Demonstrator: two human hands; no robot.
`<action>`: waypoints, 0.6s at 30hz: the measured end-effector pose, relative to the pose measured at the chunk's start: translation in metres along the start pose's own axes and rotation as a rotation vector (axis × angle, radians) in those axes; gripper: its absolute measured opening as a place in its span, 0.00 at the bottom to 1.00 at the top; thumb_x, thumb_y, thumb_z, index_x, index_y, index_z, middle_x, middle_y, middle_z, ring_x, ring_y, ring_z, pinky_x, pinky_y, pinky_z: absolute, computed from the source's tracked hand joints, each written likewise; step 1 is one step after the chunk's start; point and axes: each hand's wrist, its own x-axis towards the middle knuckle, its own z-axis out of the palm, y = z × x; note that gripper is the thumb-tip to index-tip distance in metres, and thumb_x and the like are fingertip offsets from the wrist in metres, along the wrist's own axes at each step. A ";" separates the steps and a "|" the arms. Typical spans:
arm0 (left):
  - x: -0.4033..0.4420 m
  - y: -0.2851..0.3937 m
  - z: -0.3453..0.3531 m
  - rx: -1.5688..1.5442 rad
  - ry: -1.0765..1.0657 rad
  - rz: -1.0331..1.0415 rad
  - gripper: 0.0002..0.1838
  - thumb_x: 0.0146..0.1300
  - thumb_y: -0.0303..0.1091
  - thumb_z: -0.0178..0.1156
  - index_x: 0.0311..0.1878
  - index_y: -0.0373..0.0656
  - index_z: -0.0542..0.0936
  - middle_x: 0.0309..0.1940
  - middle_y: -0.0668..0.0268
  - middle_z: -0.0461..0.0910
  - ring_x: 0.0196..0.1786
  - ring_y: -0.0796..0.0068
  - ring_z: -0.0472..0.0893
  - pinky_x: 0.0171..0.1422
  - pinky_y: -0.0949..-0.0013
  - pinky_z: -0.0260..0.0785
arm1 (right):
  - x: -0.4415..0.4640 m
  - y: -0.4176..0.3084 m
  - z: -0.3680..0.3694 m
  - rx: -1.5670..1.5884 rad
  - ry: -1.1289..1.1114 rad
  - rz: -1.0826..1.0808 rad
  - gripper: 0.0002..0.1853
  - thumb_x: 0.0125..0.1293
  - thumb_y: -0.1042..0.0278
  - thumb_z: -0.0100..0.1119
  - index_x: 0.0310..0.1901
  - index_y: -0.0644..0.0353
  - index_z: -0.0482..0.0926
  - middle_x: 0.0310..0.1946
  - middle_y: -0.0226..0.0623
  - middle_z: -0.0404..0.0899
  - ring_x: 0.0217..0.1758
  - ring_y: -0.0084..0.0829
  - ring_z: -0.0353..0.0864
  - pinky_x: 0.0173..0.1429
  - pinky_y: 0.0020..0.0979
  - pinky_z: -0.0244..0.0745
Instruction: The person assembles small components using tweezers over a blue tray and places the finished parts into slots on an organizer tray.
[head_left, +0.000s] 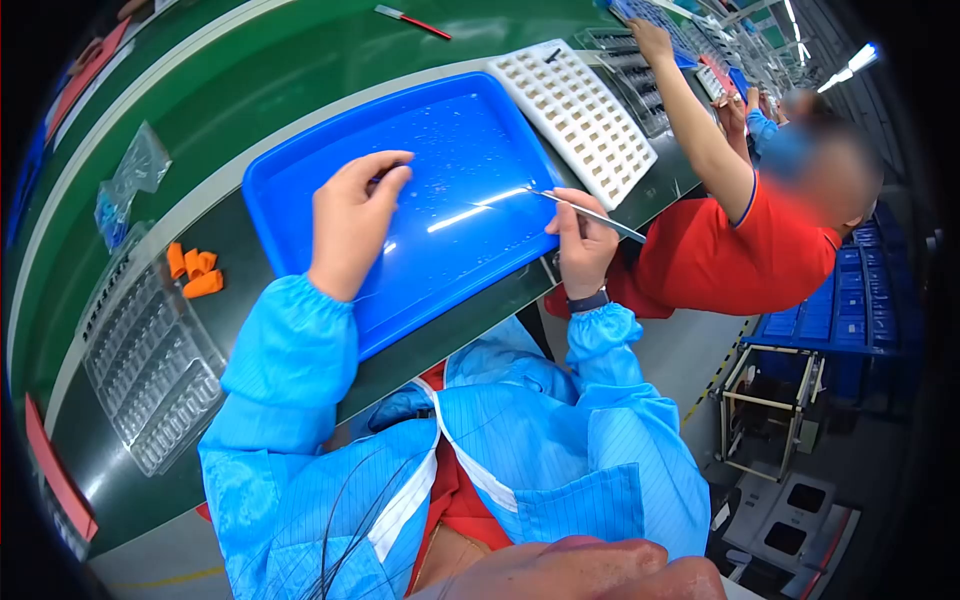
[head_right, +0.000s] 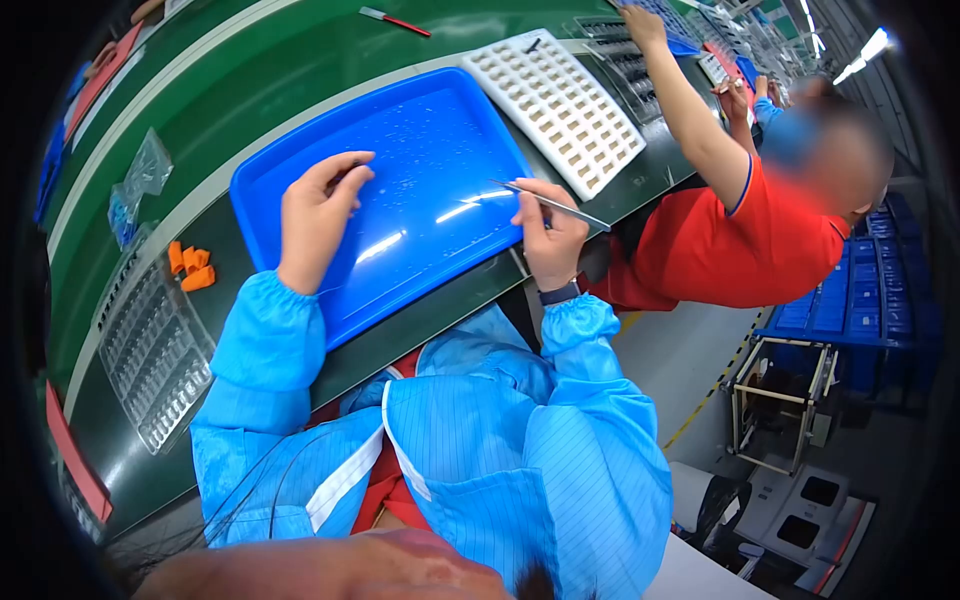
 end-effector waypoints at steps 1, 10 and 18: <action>0.001 0.001 0.012 -0.009 0.013 0.045 0.10 0.64 0.31 0.67 0.48 0.43 0.88 0.44 0.57 0.86 0.40 0.67 0.86 0.46 0.70 0.78 | 0.002 0.007 -0.008 -0.018 0.013 -0.019 0.09 0.74 0.75 0.57 0.52 0.66 0.81 0.32 0.34 0.83 0.29 0.19 0.78 0.35 0.19 0.71; -0.023 -0.005 -0.013 -0.044 -0.007 0.066 0.09 0.64 0.30 0.66 0.46 0.40 0.88 0.36 0.59 0.85 0.35 0.70 0.84 0.42 0.70 0.76 | -0.021 -0.011 0.009 -0.128 0.041 -0.029 0.07 0.71 0.77 0.59 0.48 0.66 0.82 0.34 0.36 0.83 0.28 0.20 0.80 0.32 0.20 0.72; -0.021 -0.004 -0.011 -0.055 -0.010 0.032 0.08 0.65 0.29 0.64 0.46 0.40 0.88 0.37 0.59 0.85 0.35 0.69 0.84 0.42 0.70 0.76 | -0.020 -0.013 0.008 -0.161 0.041 -0.024 0.07 0.70 0.77 0.61 0.46 0.65 0.83 0.36 0.38 0.83 0.27 0.21 0.80 0.31 0.21 0.73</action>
